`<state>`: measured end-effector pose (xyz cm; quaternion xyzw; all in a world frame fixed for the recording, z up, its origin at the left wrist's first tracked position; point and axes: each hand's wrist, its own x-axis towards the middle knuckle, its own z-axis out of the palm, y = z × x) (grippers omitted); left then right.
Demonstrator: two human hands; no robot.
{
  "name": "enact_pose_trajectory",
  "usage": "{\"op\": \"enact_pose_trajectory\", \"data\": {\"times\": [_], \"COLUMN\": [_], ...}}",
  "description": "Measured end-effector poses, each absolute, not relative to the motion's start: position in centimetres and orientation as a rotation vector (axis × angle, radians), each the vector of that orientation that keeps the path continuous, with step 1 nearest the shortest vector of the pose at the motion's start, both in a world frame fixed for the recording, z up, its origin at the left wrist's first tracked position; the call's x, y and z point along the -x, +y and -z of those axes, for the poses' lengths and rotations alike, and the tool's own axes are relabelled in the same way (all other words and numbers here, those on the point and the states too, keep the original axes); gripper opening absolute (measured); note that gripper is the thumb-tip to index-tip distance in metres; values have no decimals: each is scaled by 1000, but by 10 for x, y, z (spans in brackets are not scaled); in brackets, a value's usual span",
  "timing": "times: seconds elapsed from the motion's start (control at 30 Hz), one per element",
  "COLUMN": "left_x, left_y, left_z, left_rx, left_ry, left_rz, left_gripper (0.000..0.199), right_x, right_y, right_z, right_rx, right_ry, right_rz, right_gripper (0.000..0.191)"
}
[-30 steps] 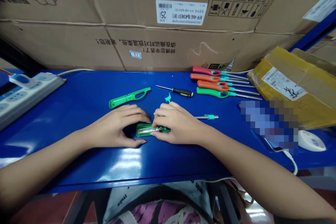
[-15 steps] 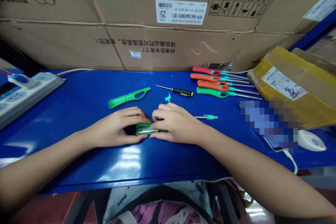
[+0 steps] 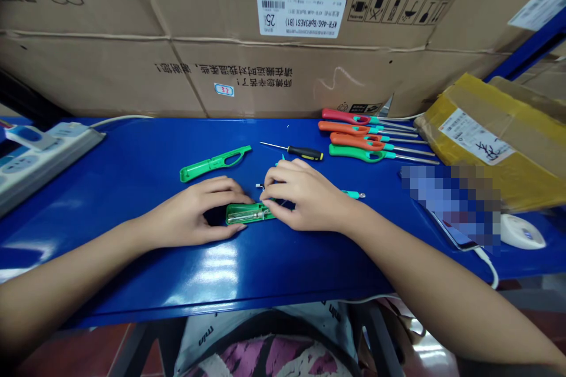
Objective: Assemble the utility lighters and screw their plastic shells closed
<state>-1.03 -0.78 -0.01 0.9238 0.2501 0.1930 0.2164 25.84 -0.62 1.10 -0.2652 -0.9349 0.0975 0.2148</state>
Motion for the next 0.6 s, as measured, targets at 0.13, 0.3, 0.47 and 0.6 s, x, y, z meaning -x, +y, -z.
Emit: {"op": "enact_pose_trajectory", "data": {"times": [0.13,0.3,0.47,0.6], "left_x": [9,7,9,10], "left_y": [-10,-11,-7,-4], "left_z": [1,2,4,5], "left_rx": [-2576,-2705,-2855,-2938], "left_ry": [696,602,463,424], "left_rz": [-621,-659,-643,-707], "left_gripper": [32,27,23,23], "right_x": [-265,-281,-303,-311], "right_y": [-1,4,8,12], "right_z": [-19,-31,-41,-40], "right_rx": [843,967,1202,1281], "right_ry": [-2600,-2670,-2719,-2723], "right_rz": [-209,-242,-537,-716], "right_gripper": [18,13,13,19]}}
